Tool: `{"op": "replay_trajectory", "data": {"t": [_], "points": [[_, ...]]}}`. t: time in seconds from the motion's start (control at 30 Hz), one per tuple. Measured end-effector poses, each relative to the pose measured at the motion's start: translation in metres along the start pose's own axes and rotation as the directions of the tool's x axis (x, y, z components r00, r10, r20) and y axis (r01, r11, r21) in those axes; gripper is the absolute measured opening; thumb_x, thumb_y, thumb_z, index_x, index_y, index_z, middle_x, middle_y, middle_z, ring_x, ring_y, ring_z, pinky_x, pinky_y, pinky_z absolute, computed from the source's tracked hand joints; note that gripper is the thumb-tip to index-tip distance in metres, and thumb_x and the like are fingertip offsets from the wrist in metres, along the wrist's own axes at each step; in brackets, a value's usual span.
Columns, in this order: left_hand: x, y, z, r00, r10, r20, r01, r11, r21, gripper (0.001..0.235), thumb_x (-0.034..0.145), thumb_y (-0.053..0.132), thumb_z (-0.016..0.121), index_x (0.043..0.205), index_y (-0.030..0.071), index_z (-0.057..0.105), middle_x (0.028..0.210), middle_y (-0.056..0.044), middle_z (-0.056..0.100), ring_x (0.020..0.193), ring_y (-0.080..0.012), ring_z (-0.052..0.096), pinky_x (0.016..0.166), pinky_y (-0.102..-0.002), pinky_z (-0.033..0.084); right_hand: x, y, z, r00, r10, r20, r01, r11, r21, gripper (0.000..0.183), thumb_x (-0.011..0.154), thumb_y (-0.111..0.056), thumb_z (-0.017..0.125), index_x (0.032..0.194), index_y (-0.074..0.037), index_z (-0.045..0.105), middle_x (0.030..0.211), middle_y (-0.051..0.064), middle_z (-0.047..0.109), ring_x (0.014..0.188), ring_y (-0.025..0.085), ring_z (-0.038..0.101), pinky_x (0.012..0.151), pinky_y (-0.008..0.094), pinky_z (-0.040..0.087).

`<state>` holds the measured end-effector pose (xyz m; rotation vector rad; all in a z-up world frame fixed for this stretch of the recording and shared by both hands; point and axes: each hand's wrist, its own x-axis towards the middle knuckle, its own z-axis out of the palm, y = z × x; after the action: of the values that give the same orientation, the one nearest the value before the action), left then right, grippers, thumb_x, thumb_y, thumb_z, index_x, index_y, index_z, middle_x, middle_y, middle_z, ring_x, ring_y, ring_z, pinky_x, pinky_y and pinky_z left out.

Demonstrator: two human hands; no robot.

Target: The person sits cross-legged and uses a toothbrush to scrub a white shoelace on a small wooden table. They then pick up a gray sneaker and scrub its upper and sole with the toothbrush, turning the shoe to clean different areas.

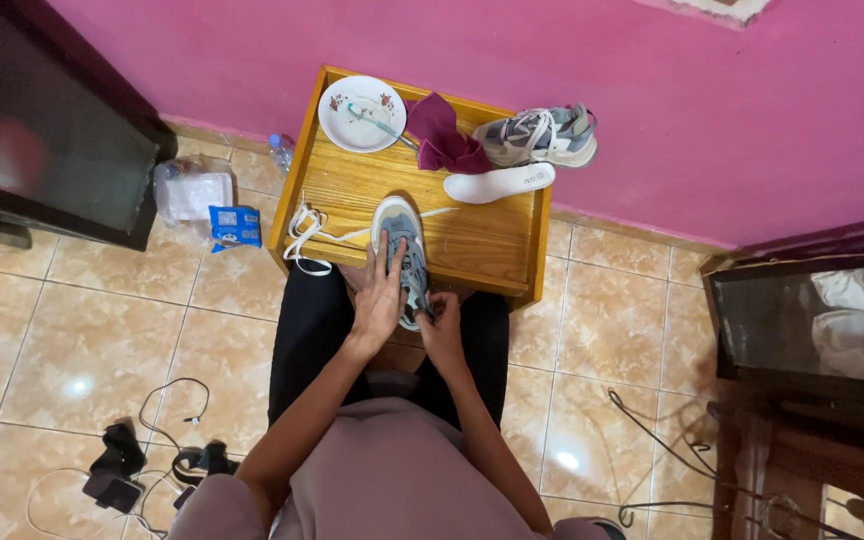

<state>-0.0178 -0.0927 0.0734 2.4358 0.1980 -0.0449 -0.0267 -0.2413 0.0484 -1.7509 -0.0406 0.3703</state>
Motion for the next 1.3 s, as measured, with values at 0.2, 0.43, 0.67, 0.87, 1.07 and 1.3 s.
{"op": "replay_trajectory", "data": {"t": [0.2, 0.43, 0.67, 0.87, 1.07, 1.3], "points": [[0.005, -0.004, 0.0, 0.995, -0.044, 0.084, 0.027, 0.981, 0.192, 0.09, 0.087, 0.002, 0.065, 0.164, 0.022, 0.022, 0.173, -0.003, 0.004, 0.148, -0.0408, 0.022, 0.081, -0.055, 0.064, 0.001, 0.01, 0.005, 0.999, 0.032, 0.021, -0.032, 0.999, 0.002, 0.035, 0.091, -0.011, 0.063, 0.118, -0.003, 0.042, 0.104, 0.015, 0.046, 0.096, 0.026, 0.05, 0.086, 0.044, 0.044], [0.009, -0.007, -0.001, 0.987, -0.067, 0.144, 0.03, 0.969, 0.247, 0.09, 0.089, 0.016, 0.071, 0.163, 0.023, 0.02, 0.173, -0.002, -0.001, 0.126, -0.0376, 0.048, 0.08, -0.054, 0.066, 0.004, 0.017, 0.004, 0.999, 0.035, -0.001, -0.035, 0.999, -0.001, 0.033, 0.092, -0.013, 0.064, 0.117, -0.004, 0.044, 0.105, 0.013, 0.049, 0.099, 0.026, 0.052, 0.086, 0.042, 0.047], [0.012, -0.011, 0.011, 0.993, 0.1, -0.058, -0.059, 0.869, 0.492, 0.074, 0.08, 0.011, 0.071, 0.148, 0.01, 0.043, 0.168, -0.014, 0.026, 0.096, -0.0316, 0.069, 0.069, -0.042, 0.067, -0.001, 0.004, 0.005, 0.998, 0.052, -0.025, -0.053, 0.998, -0.032, 0.028, 0.094, -0.009, 0.061, 0.117, -0.004, 0.046, 0.108, 0.016, 0.052, 0.104, 0.029, 0.053, 0.093, 0.046, 0.046], [0.02, -0.028, 0.019, 0.888, 0.395, -0.234, -0.15, 0.732, 0.664, 0.078, 0.065, 0.039, 0.081, 0.136, 0.016, 0.057, 0.156, -0.021, 0.048, 0.078, -0.0286, 0.074, 0.062, -0.035, 0.061, 0.003, 0.0, 0.002, 0.997, 0.042, -0.059, -0.045, 0.998, -0.047, 0.026, 0.095, -0.011, 0.06, 0.116, -0.004, 0.046, 0.107, 0.013, 0.051, 0.105, 0.027, 0.051, 0.095, 0.044, 0.046], [0.032, -0.057, 0.036, 0.871, 0.439, -0.222, -0.226, 0.757, 0.613, 0.044, 0.081, 0.031, 0.069, 0.118, 0.011, 0.059, 0.149, -0.022, 0.056, 0.065, -0.028, 0.074, 0.057, -0.038, 0.06, 0.004, -0.009, 0.001, 0.995, 0.096, -0.041, -0.097, 0.995, -0.027, 0.028, 0.096, -0.011, 0.058, 0.121, -0.005, 0.045, 0.114, 0.016, 0.051, 0.113, 0.029, 0.05, 0.102, 0.049, 0.043], [0.048, -0.038, -0.018, 0.966, 0.207, 0.156, -0.239, 0.945, 0.224, 0.031, 0.097, 0.022, 0.047, 0.126, 0.022, 0.037, 0.146, -0.022, 0.056, 0.078, -0.0517, 0.073, 0.077, -0.062, 0.057, 0.002, -0.021, -0.002, 0.991, 0.131, -0.025, -0.132, 0.991, -0.015, 0.032, 0.095, -0.011, 0.058, 0.124, -0.006, 0.046, 0.116, 0.014, 0.052, 0.115, 0.028, 0.051, 0.104, 0.049, 0.043]]}}
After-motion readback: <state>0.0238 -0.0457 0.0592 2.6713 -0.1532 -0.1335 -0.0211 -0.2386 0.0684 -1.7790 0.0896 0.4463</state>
